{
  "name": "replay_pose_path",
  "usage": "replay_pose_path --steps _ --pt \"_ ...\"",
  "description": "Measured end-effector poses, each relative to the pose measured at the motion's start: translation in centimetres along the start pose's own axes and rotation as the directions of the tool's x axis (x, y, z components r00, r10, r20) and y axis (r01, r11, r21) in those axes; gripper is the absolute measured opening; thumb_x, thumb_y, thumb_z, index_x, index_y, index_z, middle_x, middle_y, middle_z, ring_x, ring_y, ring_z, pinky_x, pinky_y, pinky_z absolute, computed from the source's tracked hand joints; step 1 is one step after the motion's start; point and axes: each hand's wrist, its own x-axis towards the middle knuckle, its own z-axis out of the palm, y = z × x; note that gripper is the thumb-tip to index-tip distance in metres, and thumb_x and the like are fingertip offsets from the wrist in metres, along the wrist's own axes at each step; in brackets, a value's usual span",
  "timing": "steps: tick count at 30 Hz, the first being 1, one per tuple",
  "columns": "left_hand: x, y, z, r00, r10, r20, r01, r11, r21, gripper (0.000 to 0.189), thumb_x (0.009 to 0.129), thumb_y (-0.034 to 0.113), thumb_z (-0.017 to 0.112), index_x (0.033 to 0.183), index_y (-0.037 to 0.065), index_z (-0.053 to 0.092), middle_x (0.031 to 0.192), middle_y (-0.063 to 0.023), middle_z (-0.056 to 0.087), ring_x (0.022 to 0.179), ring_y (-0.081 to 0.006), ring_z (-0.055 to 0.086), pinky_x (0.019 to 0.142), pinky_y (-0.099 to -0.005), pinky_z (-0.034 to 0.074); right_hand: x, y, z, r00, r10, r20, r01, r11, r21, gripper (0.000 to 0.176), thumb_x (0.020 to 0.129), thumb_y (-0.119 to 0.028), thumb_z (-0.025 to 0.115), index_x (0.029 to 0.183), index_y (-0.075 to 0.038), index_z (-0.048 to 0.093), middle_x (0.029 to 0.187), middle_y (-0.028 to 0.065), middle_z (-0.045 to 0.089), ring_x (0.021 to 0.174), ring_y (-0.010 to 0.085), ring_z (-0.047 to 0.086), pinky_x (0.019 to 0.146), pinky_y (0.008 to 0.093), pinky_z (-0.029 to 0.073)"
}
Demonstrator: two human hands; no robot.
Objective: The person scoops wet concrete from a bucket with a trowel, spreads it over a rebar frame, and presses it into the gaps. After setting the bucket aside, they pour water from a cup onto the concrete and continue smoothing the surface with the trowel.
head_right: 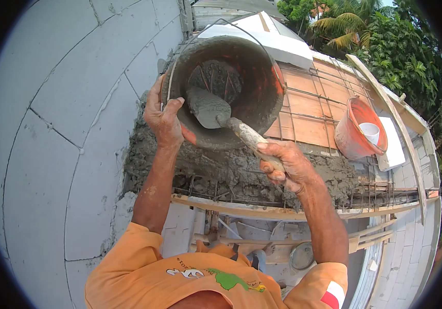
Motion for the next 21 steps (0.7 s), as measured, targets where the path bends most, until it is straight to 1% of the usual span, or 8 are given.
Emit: replay_pose_path --steps 4,9,11,13,15,16,18,21 --pt "5.6 0.8 -0.9 0.993 0.03 -0.112 -0.041 0.995 -0.096 0.058 0.073 -0.007 0.06 0.13 -0.009 0.054 0.121 -0.0142 0.063 0.109 -0.0199 0.061 0.097 -0.0314 0.048 -3.7 -2.2 0.4 0.982 -0.186 -0.015 0.186 0.982 0.016 0.034 0.092 -0.024 0.066 0.108 0.004 0.056 0.062 0.0057 0.058 0.035 0.0026 0.041 0.033 0.0186 0.033" --pt "11.4 3.5 -1.7 0.917 0.349 -0.192 -0.363 0.931 -0.041 0.051 0.074 -0.005 0.06 0.125 -0.01 0.056 0.118 -0.0154 0.064 0.102 -0.0198 0.064 0.092 -0.0307 0.05 -5.7 -3.7 0.9 0.862 -0.474 -0.177 0.463 0.88 -0.104 0.033 0.093 -0.026 0.065 0.108 0.003 0.059 0.062 0.0046 0.057 0.039 0.0028 0.044 0.035 0.0178 0.034" --pt "11.8 5.3 -1.5 0.911 0.349 -0.218 -0.361 0.932 -0.02 0.05 0.074 -0.007 0.06 0.124 -0.01 0.056 0.116 -0.015 0.065 0.099 -0.0201 0.065 0.09 -0.0299 0.051 -3.2 -2.6 0.6 0.677 -0.675 -0.293 0.391 0.667 -0.634 0.038 0.092 -0.027 0.066 0.114 0.004 0.061 0.062 0.0065 0.057 0.046 0.0102 0.054 0.04 0.0231 0.044" --pt "12.1 6.2 -1.4 0.897 0.374 -0.235 -0.394 0.918 -0.039 0.051 0.074 -0.01 0.06 0.124 -0.009 0.056 0.114 -0.0151 0.065 0.097 -0.0207 0.066 0.088 -0.0307 0.054 2.3 1.2 -1.6 0.419 -0.908 -0.02 0.259 0.141 -0.956 0.045 0.091 -0.025 0.067 0.124 0.006 0.059 0.071 0.0147 0.064 0.059 0.0233 0.066 0.05 0.0346 0.053" --pt "12.0 6.5 -0.9 0.904 0.345 -0.252 -0.366 0.93 -0.04 0.05 0.074 -0.011 0.06 0.125 -0.008 0.056 0.112 -0.0149 0.065 0.097 -0.0217 0.066 0.084 -0.0328 0.056 3.7 3.1 -2.5 0.583 -0.811 0.046 -0.043 -0.087 -0.995 0.051 0.09 -0.022 0.068 0.13 0.006 0.055 0.088 0.0242 0.069 0.072 0.0348 0.071 0.062 0.0441 0.058" --pt "12.0 6.4 -0.5 0.909 0.337 -0.245 -0.361 0.931 -0.06 0.05 0.074 -0.011 0.06 0.125 -0.008 0.056 0.112 -0.0149 0.065 0.097 -0.0217 0.066 0.084 -0.0328 0.056 3.3 3.8 -3.3 0.576 -0.817 0.031 -0.063 -0.082 -0.995 0.051 0.09 -0.022 0.068 0.13 0.006 0.055 0.088 0.0242 0.069 0.072 0.0348 0.071 0.062 0.0441 0.058" --pt "12.1 6.2 -0.2 0.947 0.215 -0.239 -0.26 0.95 -0.174 0.05 0.075 -0.012 0.06 0.125 -0.008 0.056 0.11 -0.0146 0.064 0.097 -0.0232 0.066 0.083 -0.0337 0.058 2.6 5.1 -4.1 0.328 -0.945 0.002 0.065 0.021 -0.998 0.047 0.091 -0.019 0.067 0.13 0.004 0.056 0.102 0.0259 0.069 0.081 0.0363 0.072 0.065 0.0446 0.058" --pt "12.7 4.6 0.2 0.956 0.145 -0.257 -0.189 0.97 -0.156 0.053 0.074 -0.012 0.061 0.127 -0.009 0.054 0.109 -0.016 0.063 0.097 -0.0247 0.066 0.083 -0.0339 0.059 -1.6 3.9 -5.8 0.416 -0.895 -0.161 0.086 0.215 -0.973 0.045 0.092 -0.016 0.066 0.13 0.005 0.055 0.106 0.0262 0.068 0.084 0.0383 0.072 0.068 0.0445 0.058"
